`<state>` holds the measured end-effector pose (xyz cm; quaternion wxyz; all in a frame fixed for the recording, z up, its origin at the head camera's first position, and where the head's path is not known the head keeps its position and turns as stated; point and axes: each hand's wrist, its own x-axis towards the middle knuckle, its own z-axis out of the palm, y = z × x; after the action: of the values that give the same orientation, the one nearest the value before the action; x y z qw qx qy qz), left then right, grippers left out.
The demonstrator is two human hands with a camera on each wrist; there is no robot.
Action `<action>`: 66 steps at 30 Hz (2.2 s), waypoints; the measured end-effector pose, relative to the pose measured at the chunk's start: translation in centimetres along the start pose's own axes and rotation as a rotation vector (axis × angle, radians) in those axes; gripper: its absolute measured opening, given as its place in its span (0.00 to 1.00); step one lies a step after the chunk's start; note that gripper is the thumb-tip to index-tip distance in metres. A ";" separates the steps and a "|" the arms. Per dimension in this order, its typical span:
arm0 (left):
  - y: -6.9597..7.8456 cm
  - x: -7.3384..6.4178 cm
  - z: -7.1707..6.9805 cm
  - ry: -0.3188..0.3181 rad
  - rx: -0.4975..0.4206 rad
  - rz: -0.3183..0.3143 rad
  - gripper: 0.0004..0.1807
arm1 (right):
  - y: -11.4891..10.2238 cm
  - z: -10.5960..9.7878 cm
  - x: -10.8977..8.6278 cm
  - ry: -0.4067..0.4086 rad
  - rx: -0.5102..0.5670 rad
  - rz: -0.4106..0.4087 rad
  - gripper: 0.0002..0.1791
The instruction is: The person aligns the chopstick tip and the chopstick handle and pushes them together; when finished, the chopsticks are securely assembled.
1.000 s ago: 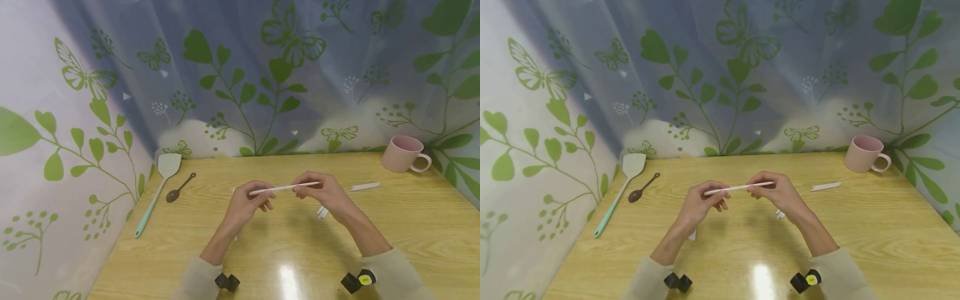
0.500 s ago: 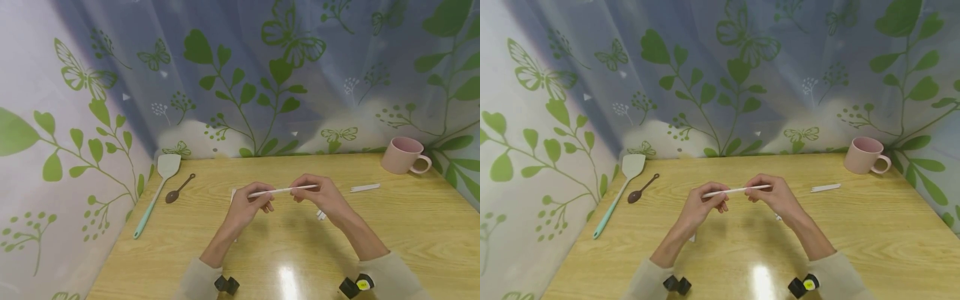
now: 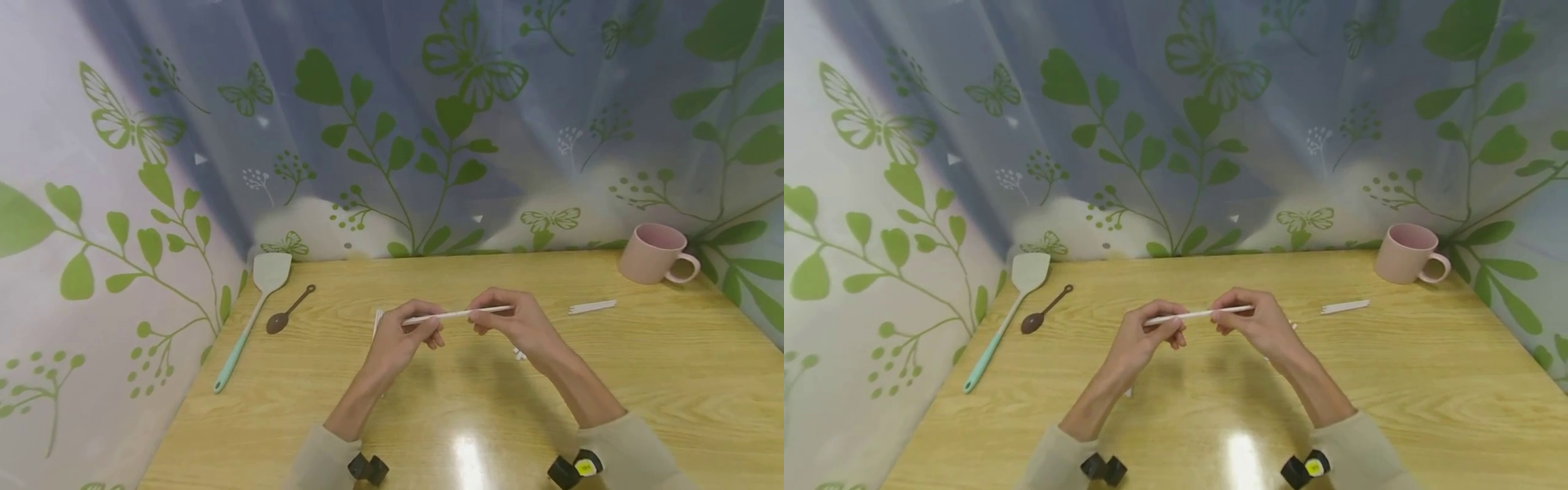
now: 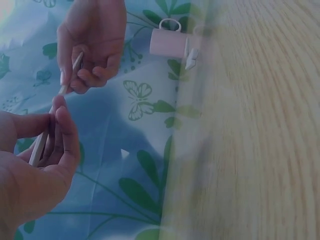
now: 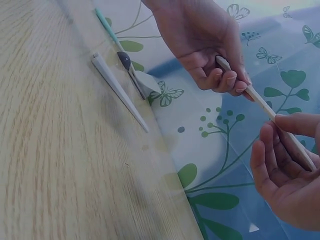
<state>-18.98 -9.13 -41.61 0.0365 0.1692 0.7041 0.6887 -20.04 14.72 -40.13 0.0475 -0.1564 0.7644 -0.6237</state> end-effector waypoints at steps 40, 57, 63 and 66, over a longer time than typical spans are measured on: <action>0.1 -1.3 -5.3 -0.005 0.114 -0.163 0.17 | 2.9 2.0 0.8 0.070 0.249 0.048 0.14; -1.4 -5.3 -7.1 -0.071 0.170 -0.287 0.16 | 3.6 4.8 4.1 0.091 0.235 0.137 0.16; -1.8 -6.9 -6.7 -0.124 0.162 -0.333 0.17 | 4.7 5.9 5.0 0.070 0.119 0.120 0.15; -2.0 -7.6 -6.4 -0.127 0.149 -0.356 0.17 | 5.0 6.4 5.5 0.050 0.077 0.103 0.15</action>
<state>-14.03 -17.45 -44.65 0.1891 0.0874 0.7683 0.6052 -24.43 7.92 -45.70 0.0664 -0.0994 0.7477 -0.6532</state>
